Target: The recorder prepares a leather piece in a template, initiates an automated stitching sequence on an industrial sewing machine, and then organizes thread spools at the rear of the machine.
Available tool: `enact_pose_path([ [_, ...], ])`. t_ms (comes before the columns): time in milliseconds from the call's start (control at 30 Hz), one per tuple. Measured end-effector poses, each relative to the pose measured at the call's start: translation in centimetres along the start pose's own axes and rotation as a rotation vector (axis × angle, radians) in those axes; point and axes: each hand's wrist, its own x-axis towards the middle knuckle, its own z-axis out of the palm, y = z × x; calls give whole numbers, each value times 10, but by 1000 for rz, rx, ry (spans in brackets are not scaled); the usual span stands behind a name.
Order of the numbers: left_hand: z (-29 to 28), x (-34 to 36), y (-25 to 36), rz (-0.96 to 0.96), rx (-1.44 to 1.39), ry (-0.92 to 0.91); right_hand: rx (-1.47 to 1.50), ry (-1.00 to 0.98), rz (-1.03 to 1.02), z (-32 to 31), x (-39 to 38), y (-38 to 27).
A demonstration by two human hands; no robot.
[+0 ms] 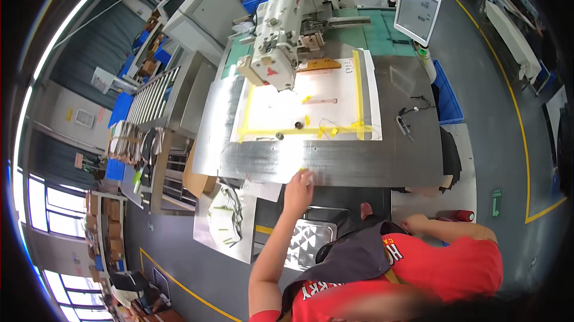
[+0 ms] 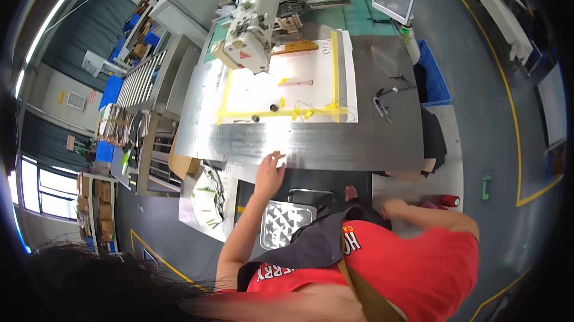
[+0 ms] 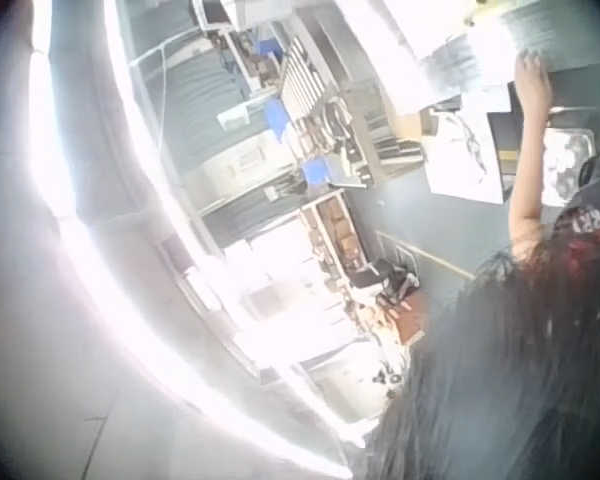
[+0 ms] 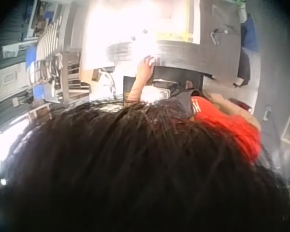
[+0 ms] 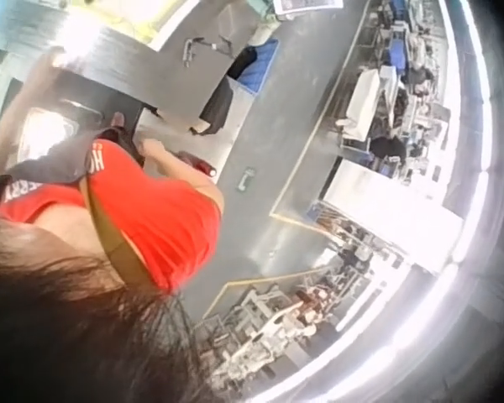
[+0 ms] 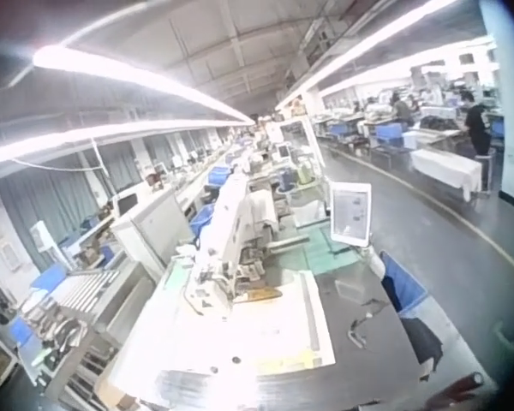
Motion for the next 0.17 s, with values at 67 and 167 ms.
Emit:
enact_pose_path([
  [67, -10, 53, -35, -30, 24, 133, 20, -34, 42, 17, 7, 8],
  [167, 3, 102, -103, -139, 30, 360, 160, -212, 220, 6, -3, -3],
])
